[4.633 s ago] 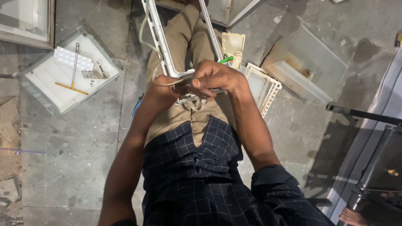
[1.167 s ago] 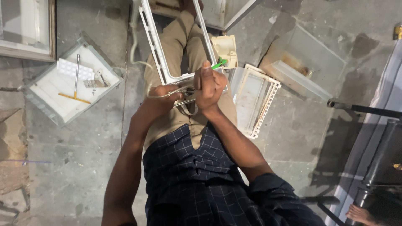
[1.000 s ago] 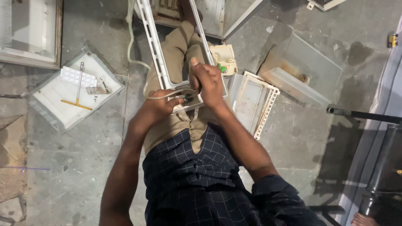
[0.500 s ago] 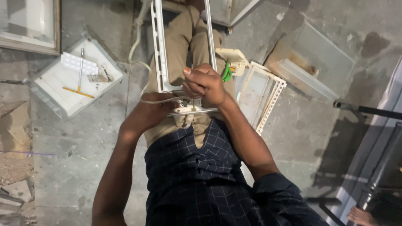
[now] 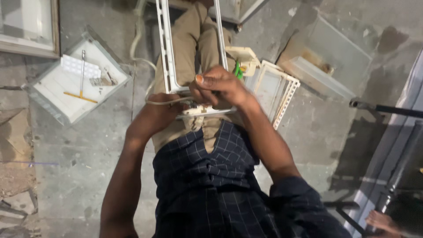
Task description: The person sits on the floor with a white appliance frame across their lap and uses a green-handled screwdriver to drive screws into a switch box mounted on the frame. They route a white wire around the assembly, reposition the box, and tighten fasteners while holding the frame steady with the other hand.
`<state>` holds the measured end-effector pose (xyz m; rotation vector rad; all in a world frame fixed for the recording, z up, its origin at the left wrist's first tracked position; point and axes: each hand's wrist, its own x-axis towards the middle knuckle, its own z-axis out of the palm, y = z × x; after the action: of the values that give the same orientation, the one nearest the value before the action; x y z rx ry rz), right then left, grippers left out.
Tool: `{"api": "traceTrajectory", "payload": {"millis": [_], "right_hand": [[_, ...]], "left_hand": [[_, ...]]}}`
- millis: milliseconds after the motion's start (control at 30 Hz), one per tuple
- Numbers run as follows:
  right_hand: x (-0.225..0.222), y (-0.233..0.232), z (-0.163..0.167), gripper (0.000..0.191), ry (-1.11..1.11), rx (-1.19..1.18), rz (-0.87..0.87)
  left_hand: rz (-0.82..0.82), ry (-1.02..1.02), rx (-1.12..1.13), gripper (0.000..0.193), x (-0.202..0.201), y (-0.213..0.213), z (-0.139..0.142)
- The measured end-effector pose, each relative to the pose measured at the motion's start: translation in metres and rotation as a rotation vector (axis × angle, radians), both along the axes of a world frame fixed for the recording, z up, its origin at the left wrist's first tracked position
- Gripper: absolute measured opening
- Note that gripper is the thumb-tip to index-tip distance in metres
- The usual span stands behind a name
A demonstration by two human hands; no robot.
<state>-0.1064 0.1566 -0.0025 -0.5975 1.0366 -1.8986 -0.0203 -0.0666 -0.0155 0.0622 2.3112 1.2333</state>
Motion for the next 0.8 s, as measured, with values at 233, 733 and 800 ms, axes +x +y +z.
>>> {"api": "traceTrajectory", "payload": {"millis": [233, 733, 800], "right_hand": [[-0.008, -0.010, -0.012, 0.059, -0.006, -0.062, 0.097], [0.019, -0.019, 0.003, 0.058, -0.067, 0.214, -0.392], [-0.007, -0.009, -0.001, 0.055, -0.148, -0.016, 0.080]], "left_hand": [[0.086, -0.014, 0.069, 0.021, 0.004, -0.001, -0.002], [0.070, 0.056, 0.074, 0.020, 0.004, -0.002, -0.005], [0.076, -0.029, 0.055, 0.017, 0.006, 0.000, -0.006]]}}
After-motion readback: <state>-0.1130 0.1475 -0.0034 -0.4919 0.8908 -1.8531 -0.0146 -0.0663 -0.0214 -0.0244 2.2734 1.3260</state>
